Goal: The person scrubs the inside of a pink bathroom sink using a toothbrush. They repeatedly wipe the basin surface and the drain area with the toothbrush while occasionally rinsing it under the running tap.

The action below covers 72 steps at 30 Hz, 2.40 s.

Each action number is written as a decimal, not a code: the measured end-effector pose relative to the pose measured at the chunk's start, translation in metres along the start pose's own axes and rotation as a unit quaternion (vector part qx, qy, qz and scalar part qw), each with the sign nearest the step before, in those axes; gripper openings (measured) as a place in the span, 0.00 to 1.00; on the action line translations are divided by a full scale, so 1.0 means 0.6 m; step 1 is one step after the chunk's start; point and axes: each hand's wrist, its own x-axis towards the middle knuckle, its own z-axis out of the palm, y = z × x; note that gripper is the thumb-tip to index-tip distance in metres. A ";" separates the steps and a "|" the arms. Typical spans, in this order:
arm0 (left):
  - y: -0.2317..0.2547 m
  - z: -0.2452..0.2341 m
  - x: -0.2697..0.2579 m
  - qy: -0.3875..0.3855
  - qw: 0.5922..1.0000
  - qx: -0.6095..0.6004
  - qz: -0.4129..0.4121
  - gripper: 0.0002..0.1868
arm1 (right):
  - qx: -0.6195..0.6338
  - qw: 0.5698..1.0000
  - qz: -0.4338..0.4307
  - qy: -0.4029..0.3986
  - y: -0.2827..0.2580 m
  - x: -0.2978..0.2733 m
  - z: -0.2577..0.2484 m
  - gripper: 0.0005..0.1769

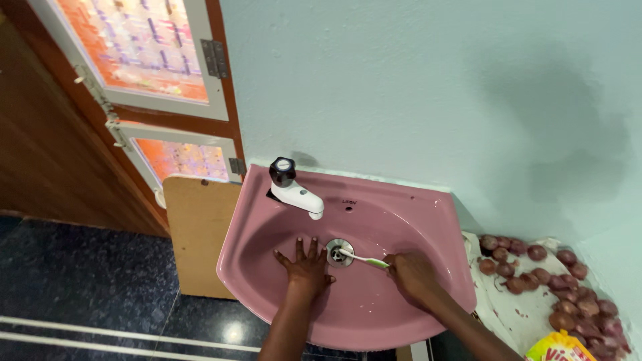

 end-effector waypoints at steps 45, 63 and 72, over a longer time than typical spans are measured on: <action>0.016 0.028 0.020 0.006 0.998 0.039 0.049 0.34 | -0.069 0.982 0.176 0.017 -0.108 -0.002 0.051 0.30; 0.011 0.029 0.032 0.013 0.999 0.028 -0.021 0.51 | -0.002 0.963 0.195 -0.186 -0.100 0.004 0.072 0.36; 0.011 0.030 0.030 0.012 1.000 0.024 -0.011 0.50 | -0.106 0.978 0.133 -0.124 -0.111 0.011 0.072 0.28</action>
